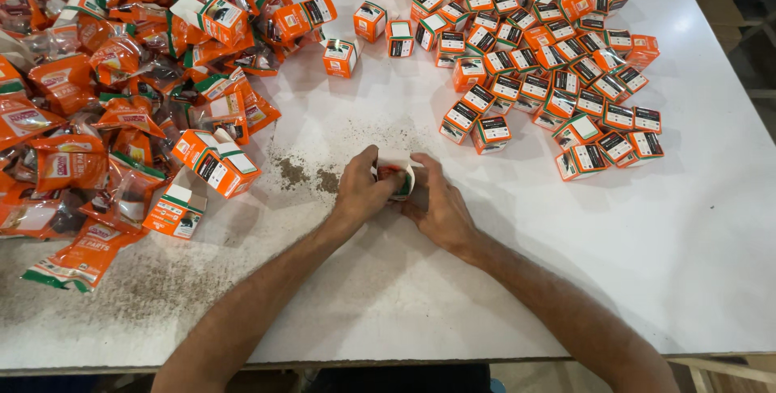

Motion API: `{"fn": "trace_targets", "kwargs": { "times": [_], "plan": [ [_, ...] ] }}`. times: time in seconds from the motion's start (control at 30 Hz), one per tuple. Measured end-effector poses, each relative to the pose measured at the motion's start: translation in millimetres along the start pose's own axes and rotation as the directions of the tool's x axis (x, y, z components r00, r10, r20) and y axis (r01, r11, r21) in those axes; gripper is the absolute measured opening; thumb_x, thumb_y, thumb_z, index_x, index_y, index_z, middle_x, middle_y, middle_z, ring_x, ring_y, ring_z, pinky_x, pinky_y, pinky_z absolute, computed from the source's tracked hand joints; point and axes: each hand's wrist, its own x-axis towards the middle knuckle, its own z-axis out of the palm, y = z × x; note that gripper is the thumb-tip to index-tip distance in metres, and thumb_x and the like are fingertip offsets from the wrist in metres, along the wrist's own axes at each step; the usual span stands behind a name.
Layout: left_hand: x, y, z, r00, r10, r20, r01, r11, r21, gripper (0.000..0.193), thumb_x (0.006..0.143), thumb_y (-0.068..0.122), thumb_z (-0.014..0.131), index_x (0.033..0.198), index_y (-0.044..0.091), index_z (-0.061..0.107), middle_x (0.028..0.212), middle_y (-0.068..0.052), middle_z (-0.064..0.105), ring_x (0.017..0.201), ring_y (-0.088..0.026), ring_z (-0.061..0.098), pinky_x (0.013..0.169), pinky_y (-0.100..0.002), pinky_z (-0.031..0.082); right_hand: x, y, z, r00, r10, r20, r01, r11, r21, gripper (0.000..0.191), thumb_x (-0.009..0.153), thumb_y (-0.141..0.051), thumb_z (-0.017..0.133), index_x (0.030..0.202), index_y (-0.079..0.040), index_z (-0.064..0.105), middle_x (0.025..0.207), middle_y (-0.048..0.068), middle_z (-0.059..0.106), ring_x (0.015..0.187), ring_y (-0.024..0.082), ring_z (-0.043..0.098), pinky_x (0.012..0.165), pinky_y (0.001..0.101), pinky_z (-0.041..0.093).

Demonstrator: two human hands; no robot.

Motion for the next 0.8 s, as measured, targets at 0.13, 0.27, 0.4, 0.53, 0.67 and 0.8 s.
{"fn": "trace_targets", "kwargs": {
  "times": [0.13, 0.27, 0.4, 0.53, 0.67, 0.8],
  "plan": [
    [-4, -1, -4, 0.997, 0.076, 0.017, -0.075, 0.996, -0.052, 0.030, 0.082, 0.019, 0.076, 0.096, -0.002, 0.061, 0.080, -0.012, 0.070, 0.070, -0.020, 0.069, 0.062, -0.037, 0.056, -1, -5, 0, 0.976, -0.217, -0.014, 0.209, 0.954, -0.215, 0.064, 0.083, 0.000, 0.078, 0.140, 0.002, 0.049, 0.122, 0.016, 0.071, 0.110, 0.037, 0.070, 0.093, 0.0443, 0.056],
    [-7, -2, -25, 0.949, -0.055, 0.310, 0.146, 0.949, -0.278, 0.034, 0.077, 0.014, 0.073, 0.104, 0.002, 0.055, 0.082, -0.010, 0.066, 0.066, -0.019, 0.066, 0.057, -0.034, 0.056, 0, -5, 1, 0.888, -0.450, 0.090, 0.405, 0.676, -0.615, 0.069, 0.083, -0.003, 0.075, 0.145, 0.008, 0.045, 0.129, 0.024, 0.065, 0.113, 0.038, 0.065, 0.100, 0.0479, 0.054],
    [-2, -8, -42, 0.872, -0.033, 0.488, 0.344, 0.752, -0.563, 0.027, 0.084, 0.022, 0.063, 0.103, 0.003, 0.065, 0.084, -0.008, 0.068, 0.063, -0.014, 0.065, 0.060, -0.028, 0.059, -3, -4, 2, 0.903, -0.399, 0.158, 0.388, 0.603, -0.697, 0.066, 0.085, -0.007, 0.074, 0.143, 0.008, 0.046, 0.141, 0.032, 0.056, 0.121, 0.040, 0.061, 0.097, 0.0467, 0.053],
    [9, -8, -37, 0.889, -0.100, 0.448, 0.329, 0.819, -0.471, 0.018, 0.094, 0.016, 0.067, 0.099, -0.001, 0.064, 0.085, -0.010, 0.068, 0.061, -0.015, 0.064, 0.057, -0.033, 0.058, 1, -3, 2, 0.933, -0.337, 0.124, 0.343, 0.735, -0.585, 0.066, 0.084, -0.009, 0.076, 0.143, 0.004, 0.049, 0.142, 0.030, 0.054, 0.114, 0.042, 0.063, 0.093, 0.0471, 0.054],
    [6, -4, -26, 0.947, -0.142, 0.288, 0.211, 0.951, -0.224, 0.014, 0.092, 0.007, 0.070, 0.101, -0.004, 0.069, 0.086, -0.018, 0.068, 0.066, -0.020, 0.066, 0.056, -0.036, 0.053, 2, -2, -2, 0.938, -0.341, 0.060, 0.329, 0.824, -0.461, 0.060, 0.078, -0.005, 0.078, 0.133, -0.002, 0.054, 0.139, 0.026, 0.057, 0.111, 0.044, 0.064, 0.093, 0.0491, 0.054],
    [-17, -1, -20, 0.805, 0.592, -0.034, -0.592, 0.806, 0.014, 0.032, 0.089, 0.000, 0.064, 0.121, 0.000, 0.068, 0.126, -0.016, 0.069, 0.114, -0.032, 0.070, 0.095, -0.040, 0.059, 2, -1, -4, 0.957, -0.287, 0.040, 0.283, 0.895, -0.346, 0.052, 0.080, -0.002, 0.080, 0.123, -0.006, 0.052, 0.133, 0.021, 0.065, 0.112, 0.044, 0.066, 0.090, 0.0491, 0.056]
  ]
}}
